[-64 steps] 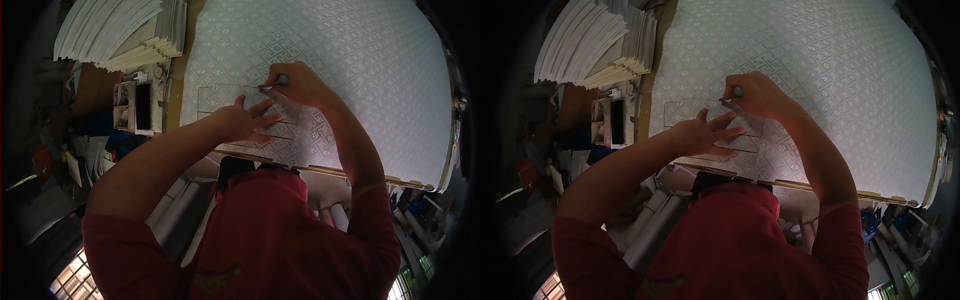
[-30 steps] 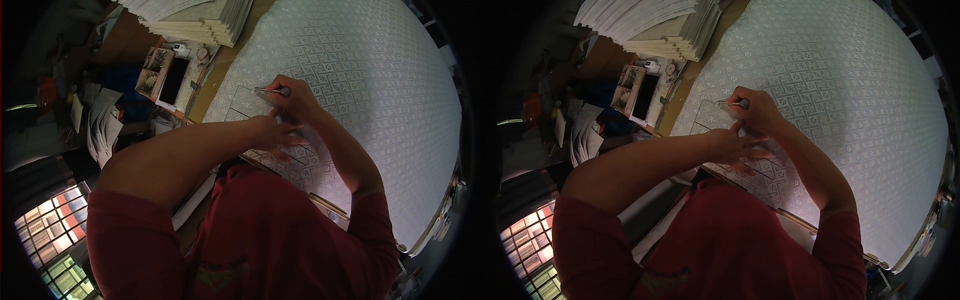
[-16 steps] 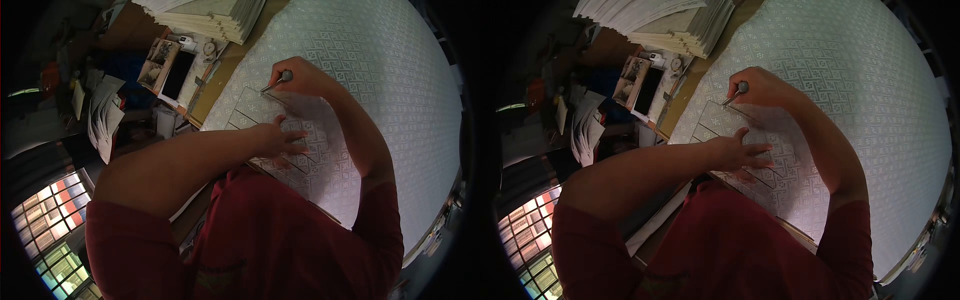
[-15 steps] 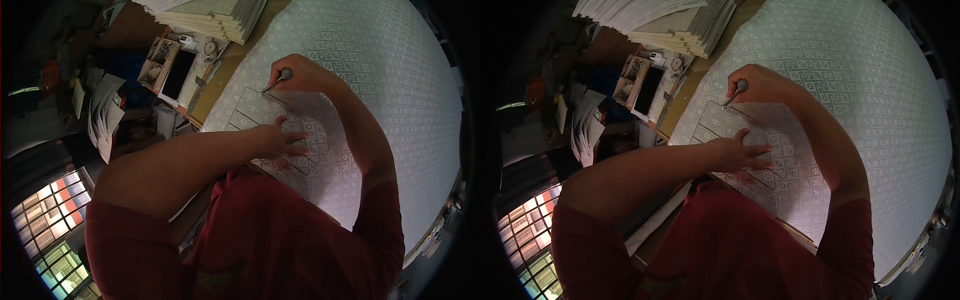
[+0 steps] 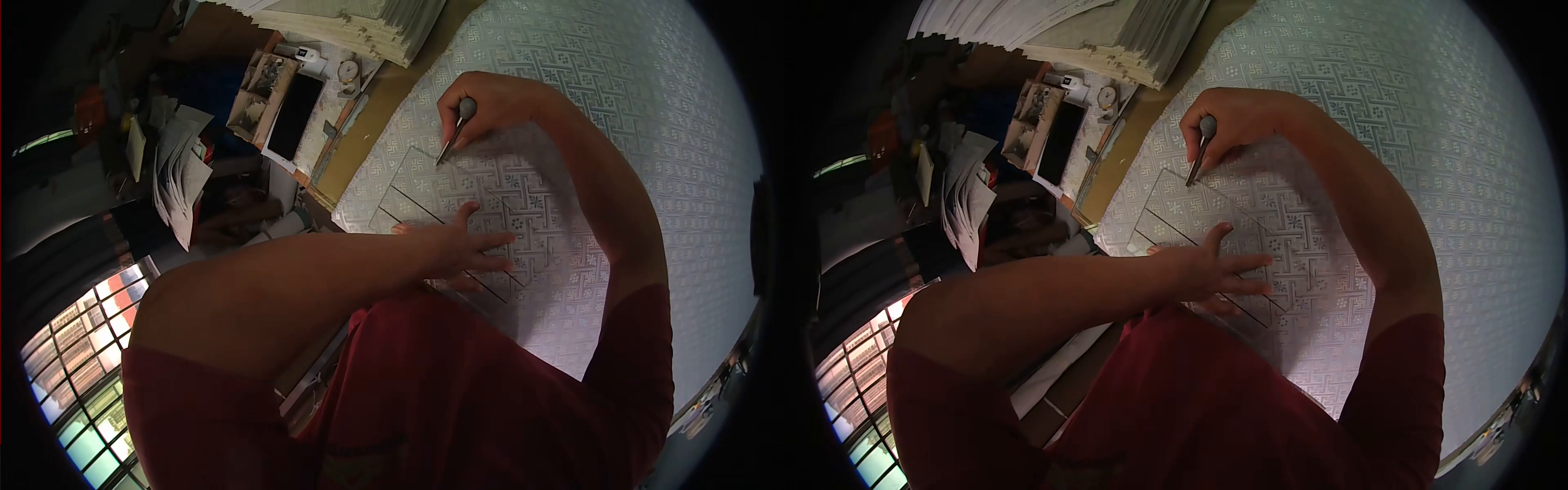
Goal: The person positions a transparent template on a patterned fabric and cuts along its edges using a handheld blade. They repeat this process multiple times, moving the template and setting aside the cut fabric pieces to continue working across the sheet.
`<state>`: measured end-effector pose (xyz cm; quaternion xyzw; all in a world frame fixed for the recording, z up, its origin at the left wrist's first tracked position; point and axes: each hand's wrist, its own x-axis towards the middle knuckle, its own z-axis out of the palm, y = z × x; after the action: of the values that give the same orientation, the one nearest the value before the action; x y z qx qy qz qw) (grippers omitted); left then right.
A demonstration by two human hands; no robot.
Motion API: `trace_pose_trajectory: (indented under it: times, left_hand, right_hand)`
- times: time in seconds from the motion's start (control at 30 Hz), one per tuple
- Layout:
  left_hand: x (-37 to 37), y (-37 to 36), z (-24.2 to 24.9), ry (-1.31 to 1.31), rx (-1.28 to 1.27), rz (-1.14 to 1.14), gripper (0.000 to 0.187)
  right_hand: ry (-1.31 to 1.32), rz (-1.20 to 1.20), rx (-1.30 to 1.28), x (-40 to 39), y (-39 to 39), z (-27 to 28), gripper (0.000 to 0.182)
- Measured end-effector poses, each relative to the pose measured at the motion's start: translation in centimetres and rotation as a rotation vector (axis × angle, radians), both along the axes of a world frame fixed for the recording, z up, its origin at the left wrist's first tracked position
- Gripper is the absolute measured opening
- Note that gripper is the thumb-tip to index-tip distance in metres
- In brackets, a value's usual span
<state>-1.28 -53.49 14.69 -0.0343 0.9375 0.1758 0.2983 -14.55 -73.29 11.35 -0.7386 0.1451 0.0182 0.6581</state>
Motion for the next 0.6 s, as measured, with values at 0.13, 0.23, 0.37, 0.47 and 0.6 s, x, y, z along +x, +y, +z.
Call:
trace_pose_trajectory:
  times: [0.13, 0.23, 0.37, 0.47, 0.6]
  left_hand:
    - [0.0, -0.3, 1.1, -0.033, -0.053, -0.174, 0.071]
    - [0.4, 0.5, -0.1, 0.046, -0.073, -0.066, 0.07]
    - [0.8, 0.9, -1.7, 0.099, -0.041, 0.032, 0.071]
    - [0.7, 1.4, -2.5, 0.126, 0.024, 0.216, 0.074]
    - [0.4, 1.3, -3.2, 0.164, 0.05, 0.27, 0.076]
  right_hand:
    - [-0.003, -0.131, -0.005, -1.4, 1.8, 2.3, 0.018]
    - [-0.049, -0.306, -0.075, -2.8, 4.7, 2.6, 0.017]
    - [-0.143, -0.574, -0.323, -2.8, 9.4, 2.1, 0.017]
    - [-0.005, -0.669, -0.306, -2.3, 11.5, 3.0, 0.015]
    - [0.099, -0.706, -0.429, -1.2, 13.1, 3.7, 0.014]
